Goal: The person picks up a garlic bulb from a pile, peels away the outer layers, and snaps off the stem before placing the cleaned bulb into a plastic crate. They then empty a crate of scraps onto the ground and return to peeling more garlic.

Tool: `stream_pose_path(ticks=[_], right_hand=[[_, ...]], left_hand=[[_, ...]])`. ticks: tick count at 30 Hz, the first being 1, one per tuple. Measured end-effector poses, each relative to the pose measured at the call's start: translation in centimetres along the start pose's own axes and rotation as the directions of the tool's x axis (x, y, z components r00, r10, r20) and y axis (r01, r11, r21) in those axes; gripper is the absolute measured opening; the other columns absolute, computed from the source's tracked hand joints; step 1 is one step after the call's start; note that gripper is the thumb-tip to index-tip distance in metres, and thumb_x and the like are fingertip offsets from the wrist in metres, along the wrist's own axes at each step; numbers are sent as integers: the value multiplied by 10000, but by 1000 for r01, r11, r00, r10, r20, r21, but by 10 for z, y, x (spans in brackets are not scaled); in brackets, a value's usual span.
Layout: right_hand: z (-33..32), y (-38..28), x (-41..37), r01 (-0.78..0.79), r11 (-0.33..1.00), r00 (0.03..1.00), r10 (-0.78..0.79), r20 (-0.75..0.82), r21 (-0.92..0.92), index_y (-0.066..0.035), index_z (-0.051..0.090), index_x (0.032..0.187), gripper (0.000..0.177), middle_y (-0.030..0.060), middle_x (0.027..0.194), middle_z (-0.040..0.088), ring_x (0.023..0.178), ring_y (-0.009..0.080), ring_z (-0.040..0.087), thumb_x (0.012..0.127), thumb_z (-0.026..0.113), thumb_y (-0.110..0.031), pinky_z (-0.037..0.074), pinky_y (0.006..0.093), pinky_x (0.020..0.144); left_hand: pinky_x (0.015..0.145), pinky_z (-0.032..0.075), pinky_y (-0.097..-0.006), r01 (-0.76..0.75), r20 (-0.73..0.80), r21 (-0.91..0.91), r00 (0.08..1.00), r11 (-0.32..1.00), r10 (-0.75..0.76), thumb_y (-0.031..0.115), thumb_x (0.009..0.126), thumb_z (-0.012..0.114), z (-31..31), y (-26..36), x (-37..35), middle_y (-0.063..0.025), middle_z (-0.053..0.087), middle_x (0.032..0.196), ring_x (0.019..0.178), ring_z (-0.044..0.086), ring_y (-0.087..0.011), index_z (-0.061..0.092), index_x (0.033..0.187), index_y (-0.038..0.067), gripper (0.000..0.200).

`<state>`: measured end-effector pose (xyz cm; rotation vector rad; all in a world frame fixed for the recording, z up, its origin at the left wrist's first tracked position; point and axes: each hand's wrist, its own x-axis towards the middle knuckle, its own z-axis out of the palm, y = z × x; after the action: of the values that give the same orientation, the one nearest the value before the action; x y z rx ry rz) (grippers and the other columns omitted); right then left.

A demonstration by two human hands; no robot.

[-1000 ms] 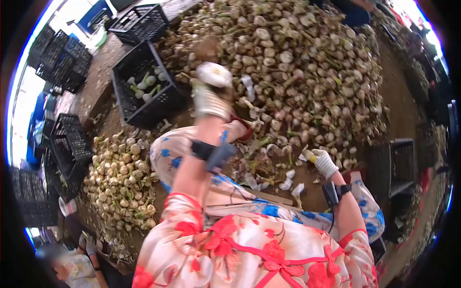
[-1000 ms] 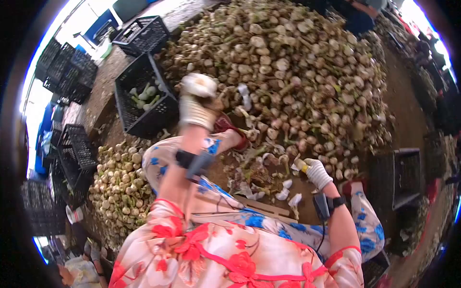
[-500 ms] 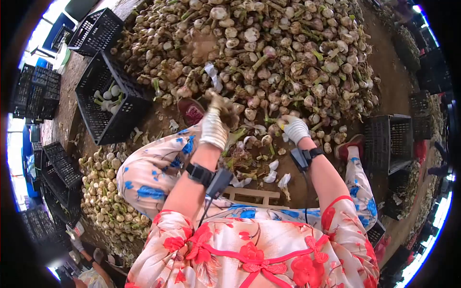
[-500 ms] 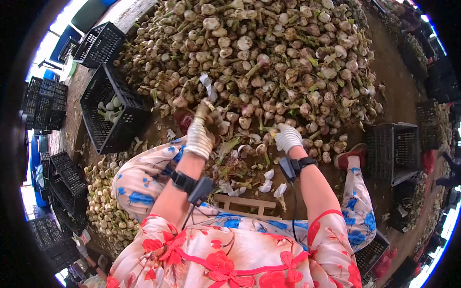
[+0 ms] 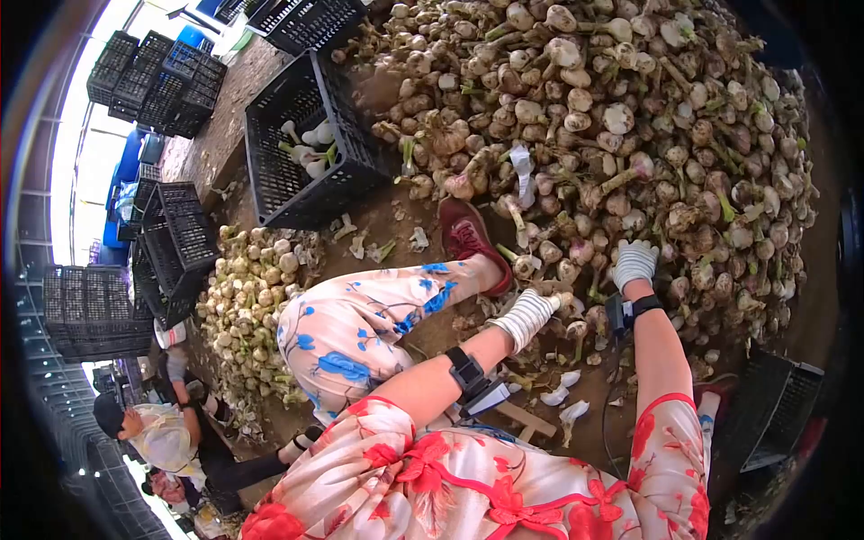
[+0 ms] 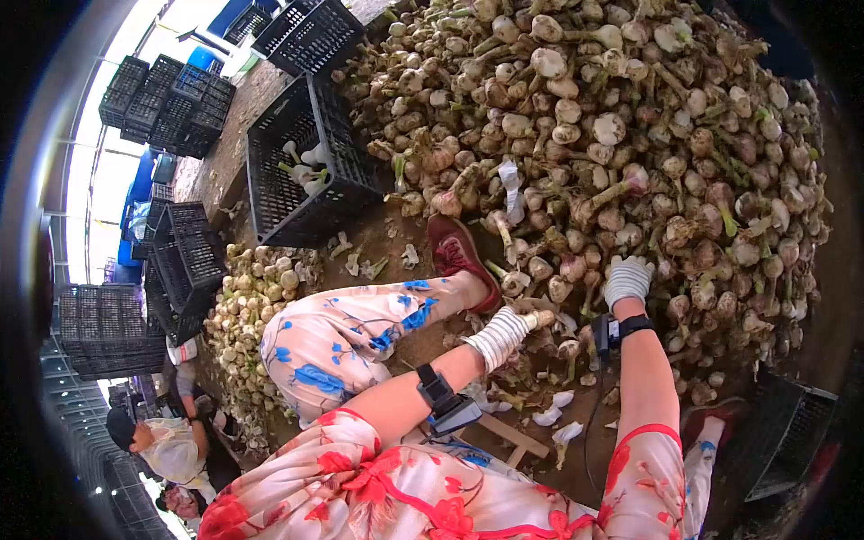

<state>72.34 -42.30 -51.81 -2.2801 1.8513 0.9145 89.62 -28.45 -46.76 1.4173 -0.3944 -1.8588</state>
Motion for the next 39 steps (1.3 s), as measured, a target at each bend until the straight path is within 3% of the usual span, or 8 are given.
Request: stream_pose_path(ticks=[5, 9, 12, 15, 21, 33, 37, 39], right_hand=[[11, 15, -44, 122, 935, 989, -87, -117, 334, -177, 537, 1128, 500, 159, 951, 598, 915, 323, 548, 690, 638, -394, 410, 435, 794], [54, -9, -101, -58, -258, 975, -222, -1, 965, -46, 498, 1166, 497, 103, 956, 608, 895, 182, 565, 742, 668, -242, 461, 273, 730], [4, -43, -158, 132, -312, 980, -99, -170, 941, 12, 473, 1168, 438, 67, 1026, 564, 903, 126, 539, 782, 622, -131, 451, 256, 775], [-16, -32, -179, 34, -702, 998, -15, -62, 712, -10, 508, 1109, 394, 76, 962, 580, 809, 171, 587, 808, 606, -245, 497, 280, 670], [-40, -11, -197, 100, -670, 989, -13, -146, 735, 5, 560, 1025, 284, 23, 914, 599, 799, 74, 543, 824, 599, -193, 449, 216, 707], [-16, 8, -235, 197, -581, 979, 69, -194, 790, -5, 546, 1028, 201, 18, 885, 595, 749, 80, 553, 830, 526, -33, 468, 203, 656], [-46, 13, -247, -78, -843, 995, -30, 97, 533, -31, 582, 961, 160, 10, 828, 602, 713, 96, 565, 807, 566, -67, 470, 213, 617], [-49, 11, -245, 225, -724, 974, 142, -178, 652, -36, 592, 941, 141, 7, 827, 601, 688, 84, 541, 803, 562, -48, 454, 207, 622]], left_hand=[[509, 453, -274, 126, -49, 14, 991, 992, -125, 244, 800, 598, 6, 17, -20, -37, 593, 851, 655, 542, -133, 570, 1036, 48, 309], [667, 442, -327, 235, -92, -128, 965, 964, -247, 400, 768, 615, 9, 6, -9, -53, 599, 893, 689, 549, -152, 567, 1045, 85, 422], [769, 316, -612, 233, 24, 53, 972, 971, -234, 656, 613, 596, 11, -4, -15, -113, 375, 1265, 1112, 354, -326, 483, 1161, 157, 750], [777, 406, -342, 1, 183, -322, 981, 947, 61, 331, 821, 532, 7, 0, -20, -63, 573, 951, 903, 509, -183, 578, 952, 53, 311], [685, 469, -279, -440, 281, -254, 819, 861, 501, 128, 853, 502, 46, 9, -63, -27, 582, 884, 790, 543, -112, 564, 991, 31, 179], [687, 508, -323, 278, 441, -476, 896, 834, -47, 267, 820, 530, 59, 27, -107, -76, 609, 794, 687, 591, -192, 556, 915, 14, 272], [768, 457, -266, -909, 295, 76, 413, 410, 861, 149, 739, 684, 65, -12, -74, -47, 562, 949, 864, 538, -127, 322, 1257, 71, 638], [709, 486, -279, -786, 280, 33, 601, 618, 749, 230, 762, 656, 59, -8, -72, -47, 571, 915, 805, 560, -150, 398, 1204, 65, 538]])
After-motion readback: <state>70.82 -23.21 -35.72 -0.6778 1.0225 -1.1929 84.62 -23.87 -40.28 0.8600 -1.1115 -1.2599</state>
